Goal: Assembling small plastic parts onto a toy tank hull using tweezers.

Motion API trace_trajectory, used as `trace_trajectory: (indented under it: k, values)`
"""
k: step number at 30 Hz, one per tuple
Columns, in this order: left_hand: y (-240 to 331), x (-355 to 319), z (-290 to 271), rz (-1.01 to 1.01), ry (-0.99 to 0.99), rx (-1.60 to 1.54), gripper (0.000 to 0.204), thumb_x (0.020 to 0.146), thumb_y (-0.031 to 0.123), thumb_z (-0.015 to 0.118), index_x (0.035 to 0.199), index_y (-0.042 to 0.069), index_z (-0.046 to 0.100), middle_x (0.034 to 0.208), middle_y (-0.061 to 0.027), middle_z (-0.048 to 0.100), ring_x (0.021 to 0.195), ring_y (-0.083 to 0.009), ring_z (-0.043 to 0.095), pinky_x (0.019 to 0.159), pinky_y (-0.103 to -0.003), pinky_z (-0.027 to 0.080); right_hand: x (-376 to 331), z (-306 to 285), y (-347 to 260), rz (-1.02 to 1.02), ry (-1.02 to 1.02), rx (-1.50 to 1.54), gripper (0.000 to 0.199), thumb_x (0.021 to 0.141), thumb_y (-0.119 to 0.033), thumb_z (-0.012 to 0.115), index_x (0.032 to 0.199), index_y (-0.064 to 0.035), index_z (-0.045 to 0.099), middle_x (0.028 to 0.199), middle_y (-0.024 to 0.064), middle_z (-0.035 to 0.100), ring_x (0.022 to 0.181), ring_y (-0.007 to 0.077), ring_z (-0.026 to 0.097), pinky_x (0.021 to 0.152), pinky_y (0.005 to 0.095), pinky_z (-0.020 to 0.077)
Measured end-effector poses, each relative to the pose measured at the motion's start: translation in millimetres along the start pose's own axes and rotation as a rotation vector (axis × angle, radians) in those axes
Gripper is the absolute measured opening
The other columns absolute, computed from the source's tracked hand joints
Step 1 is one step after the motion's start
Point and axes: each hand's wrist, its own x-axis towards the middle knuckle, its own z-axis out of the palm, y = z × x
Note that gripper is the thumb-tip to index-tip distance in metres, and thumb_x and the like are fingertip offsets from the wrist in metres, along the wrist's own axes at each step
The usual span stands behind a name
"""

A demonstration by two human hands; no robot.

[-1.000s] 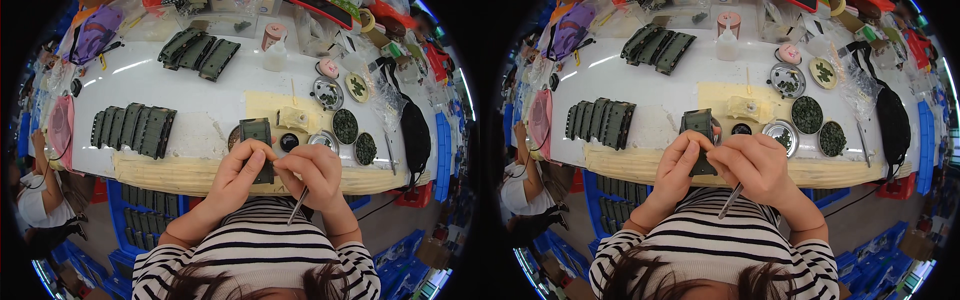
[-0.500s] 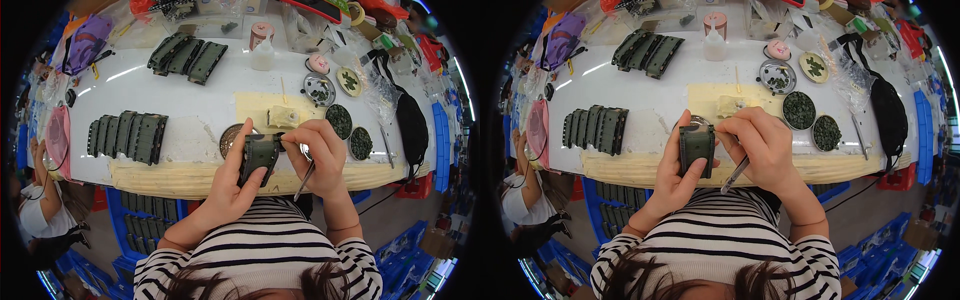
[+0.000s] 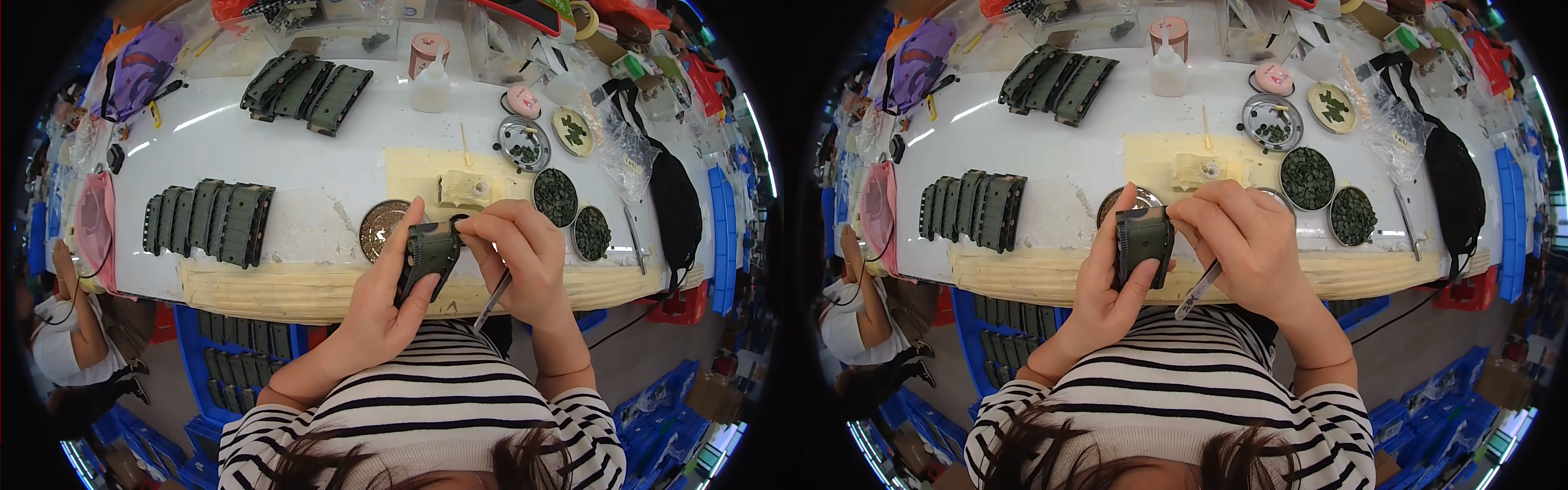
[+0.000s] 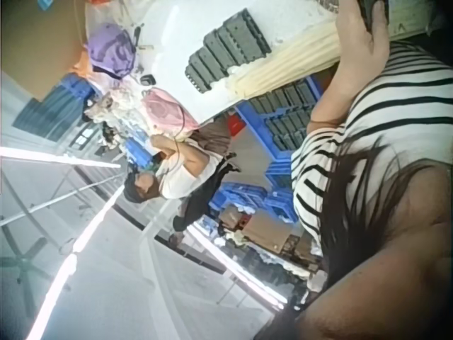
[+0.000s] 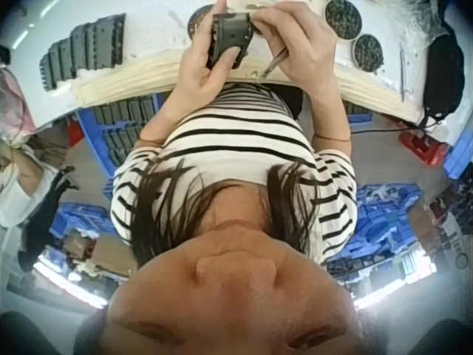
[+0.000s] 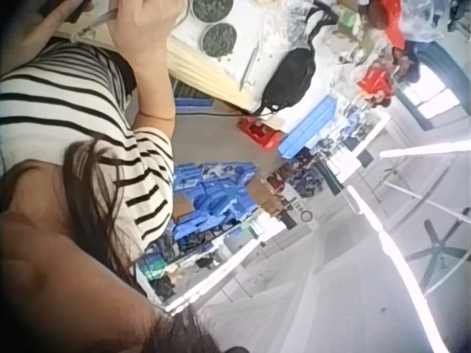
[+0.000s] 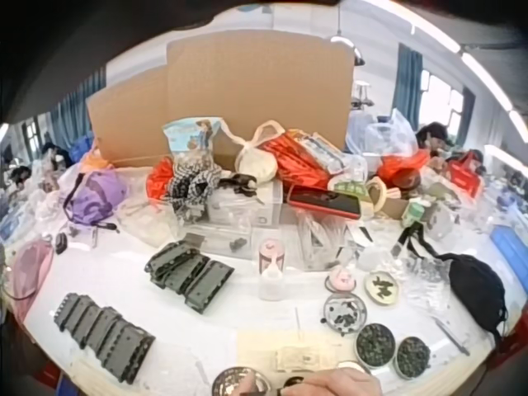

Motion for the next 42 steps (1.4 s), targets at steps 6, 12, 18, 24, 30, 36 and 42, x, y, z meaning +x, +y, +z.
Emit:
trace_trajectory:
  k: [6,12,18,24,30,36,42]
  values:
    - [0.0,-1.5,2.6,-0.040,0.002,-0.063,0.065,0.096,0.000,0.044,0.151,0.000,0.010,0.125,-0.0123,0.048,0.105,-0.0146,0.053,0.088,-0.029,0.052,-2.9,1.6,-0.5,0.045,-0.029,0.044,0.022,0.071,-0.002,0.072,0.091,-0.0027,0.063,0.079,0.0072,0.057,0.060,0.0219,0.057,0.051,0.0308,0.0445]
    - [-1.3,-1.6,6.0,-0.043,0.020,-0.058,0.064,0.096,0.001,0.044,0.150,0.000,0.010,0.124,-0.0124,0.048,0.104,-0.0149,0.053,0.087,-0.030,0.053,-5.9,1.7,-3.7,0.005,-0.051,-0.038,0.034,0.061,0.001,0.069,0.094,-0.0017,0.063,0.081,0.0071,0.058,0.060,0.0212,0.057,0.051,0.0306,0.0451]
    - [-0.6,0.8,3.5,-0.065,0.013,-0.080,0.064,0.096,0.001,0.044,0.150,0.000,0.010,0.128,-0.0130,0.047,0.105,-0.0155,0.054,0.089,-0.030,0.052,-5.3,0.7,-4.6,-0.017,-0.011,-0.034,0.036,0.061,0.003,0.069,0.096,-0.0013,0.064,0.081,0.0079,0.058,0.058,0.0201,0.056,0.049,0.0289,0.0432]
    - [-1.2,1.8,1.3,-0.068,0.046,-0.200,0.062,0.096,0.002,0.045,0.150,0.002,0.013,0.126,-0.0158,0.051,0.098,-0.0164,0.060,0.088,-0.031,0.051,-4.9,-18.0,-11.6,0.290,0.140,0.142,0.019,0.075,0.007,0.070,0.091,-0.0016,0.067,0.080,0.0060,0.059,0.055,0.0117,0.047,0.046,0.0242,0.0359]
    - [1.5,3.9,3.1,-0.092,0.084,-0.346,0.059,0.095,0.001,0.045,0.148,0.000,0.018,0.123,-0.0156,0.052,0.096,-0.0161,0.059,0.087,-0.029,0.048,-40.8,-68.0,39.2,0.636,0.270,-0.068,0.005,0.086,-0.002,0.064,0.091,-0.0005,0.066,0.076,0.0007,0.059,0.056,0.0029,0.039,0.051,0.0194,0.0287]
    - [0.1,6.1,7.7,-0.129,0.107,-0.376,0.057,0.096,0.005,0.046,0.147,0.002,0.021,0.119,-0.0185,0.055,0.092,-0.0176,0.063,0.087,-0.033,0.051,-68.2,-110.3,55.6,0.759,0.000,-0.365,0.011,0.080,0.003,0.065,0.090,-0.0005,0.065,0.079,0.0083,0.062,0.068,0.0169,0.058,0.058,0.0289,0.0416]
    - [1.1,7.0,11.0,-0.142,0.089,-0.393,0.056,0.095,0.005,0.047,0.146,0.002,0.022,0.120,-0.0191,0.055,0.093,-0.0179,0.064,0.085,-0.032,0.052,-73.0,-101.0,56.5,0.767,-0.083,-0.342,0.020,0.072,0.010,0.063,0.090,0.0001,0.064,0.083,0.0090,0.062,0.071,0.0226,0.062,0.064,0.0307,0.0465]
